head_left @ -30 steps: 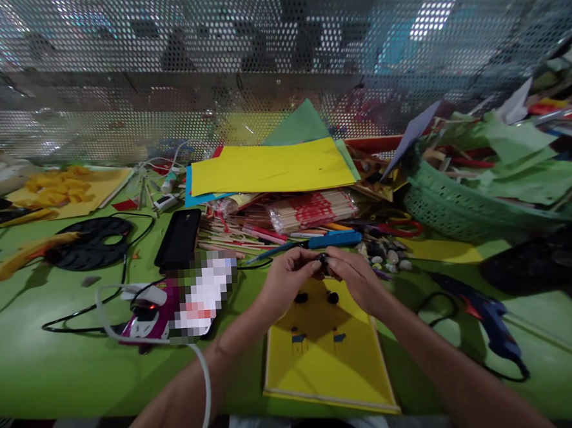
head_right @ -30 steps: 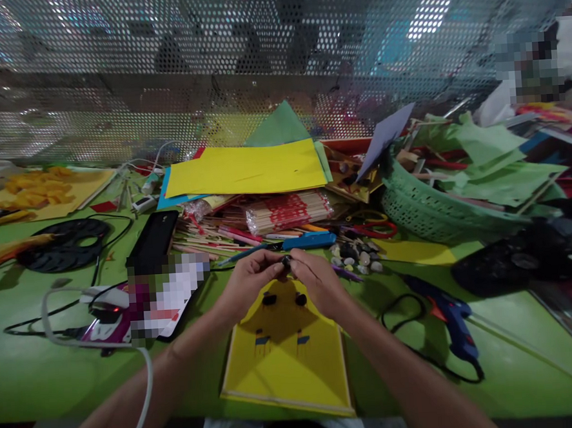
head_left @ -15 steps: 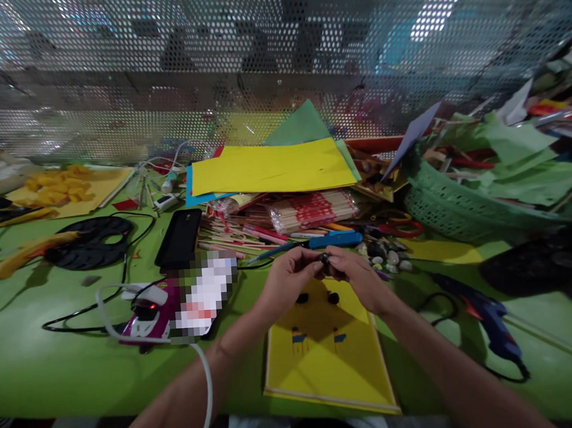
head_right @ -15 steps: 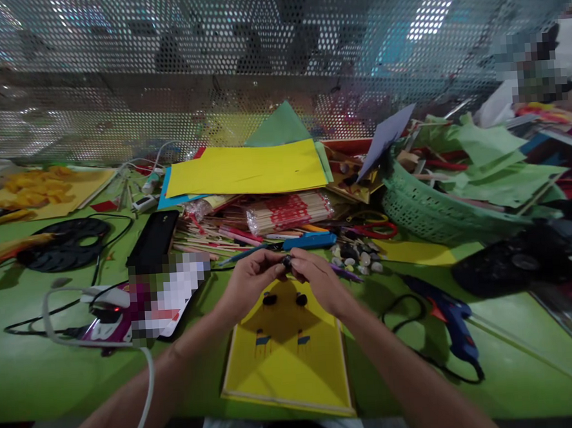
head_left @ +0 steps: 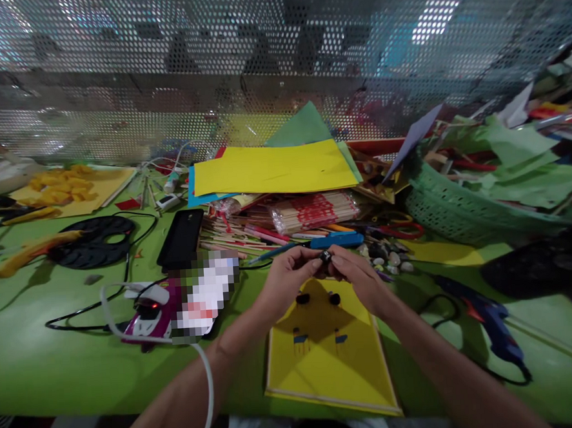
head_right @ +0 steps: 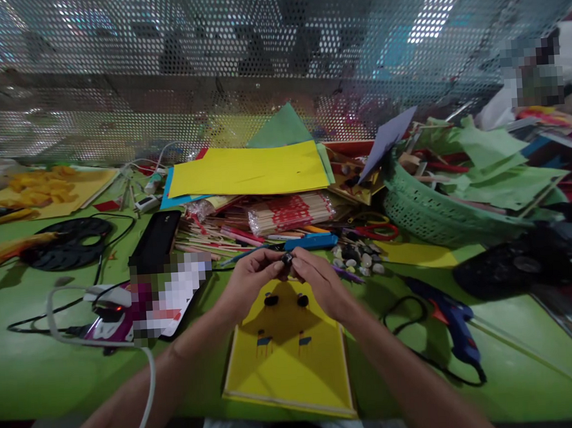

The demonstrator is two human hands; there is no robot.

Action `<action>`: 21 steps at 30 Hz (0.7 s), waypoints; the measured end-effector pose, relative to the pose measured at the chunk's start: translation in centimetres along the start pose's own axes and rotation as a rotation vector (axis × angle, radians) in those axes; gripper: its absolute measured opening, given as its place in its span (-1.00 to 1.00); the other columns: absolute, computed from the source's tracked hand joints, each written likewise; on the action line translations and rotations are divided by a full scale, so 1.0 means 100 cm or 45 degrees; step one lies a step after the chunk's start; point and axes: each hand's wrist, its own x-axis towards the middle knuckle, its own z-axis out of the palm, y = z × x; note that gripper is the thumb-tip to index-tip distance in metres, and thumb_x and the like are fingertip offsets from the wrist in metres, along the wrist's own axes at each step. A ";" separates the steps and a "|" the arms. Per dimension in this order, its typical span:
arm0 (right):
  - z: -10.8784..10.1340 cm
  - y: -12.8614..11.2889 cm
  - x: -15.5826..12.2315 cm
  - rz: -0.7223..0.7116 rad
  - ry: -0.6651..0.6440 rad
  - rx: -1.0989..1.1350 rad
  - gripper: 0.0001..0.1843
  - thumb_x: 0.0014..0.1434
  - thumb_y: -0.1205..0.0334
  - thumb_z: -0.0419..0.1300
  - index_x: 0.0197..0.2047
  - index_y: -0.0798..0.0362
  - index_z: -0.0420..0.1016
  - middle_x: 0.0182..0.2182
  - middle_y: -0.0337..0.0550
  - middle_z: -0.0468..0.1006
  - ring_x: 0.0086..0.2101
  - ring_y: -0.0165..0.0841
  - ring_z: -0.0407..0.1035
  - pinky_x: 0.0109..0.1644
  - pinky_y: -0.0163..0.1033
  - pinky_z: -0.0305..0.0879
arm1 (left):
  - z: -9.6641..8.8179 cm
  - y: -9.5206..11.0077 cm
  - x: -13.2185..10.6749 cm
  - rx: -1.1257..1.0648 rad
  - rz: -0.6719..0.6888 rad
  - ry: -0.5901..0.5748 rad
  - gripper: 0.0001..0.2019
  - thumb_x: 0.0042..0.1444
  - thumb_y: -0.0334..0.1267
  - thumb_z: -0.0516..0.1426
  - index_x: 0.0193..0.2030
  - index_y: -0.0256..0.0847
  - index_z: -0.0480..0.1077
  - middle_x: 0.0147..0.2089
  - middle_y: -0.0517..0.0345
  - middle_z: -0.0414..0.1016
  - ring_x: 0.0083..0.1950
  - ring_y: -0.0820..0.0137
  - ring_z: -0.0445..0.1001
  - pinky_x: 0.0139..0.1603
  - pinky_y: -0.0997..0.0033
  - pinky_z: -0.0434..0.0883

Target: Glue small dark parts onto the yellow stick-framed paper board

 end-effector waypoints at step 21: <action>-0.001 0.002 -0.001 -0.080 0.012 -0.203 -0.66 0.37 0.10 -0.13 -0.43 -0.01 0.18 -0.52 -0.29 0.26 -0.47 -0.37 0.15 -0.37 -0.26 0.07 | 0.002 0.005 0.000 -0.058 -0.063 0.013 -0.69 -0.11 -0.15 0.36 -0.31 -0.33 0.51 -0.44 0.16 0.52 -0.43 0.49 0.43 -0.29 0.46 0.39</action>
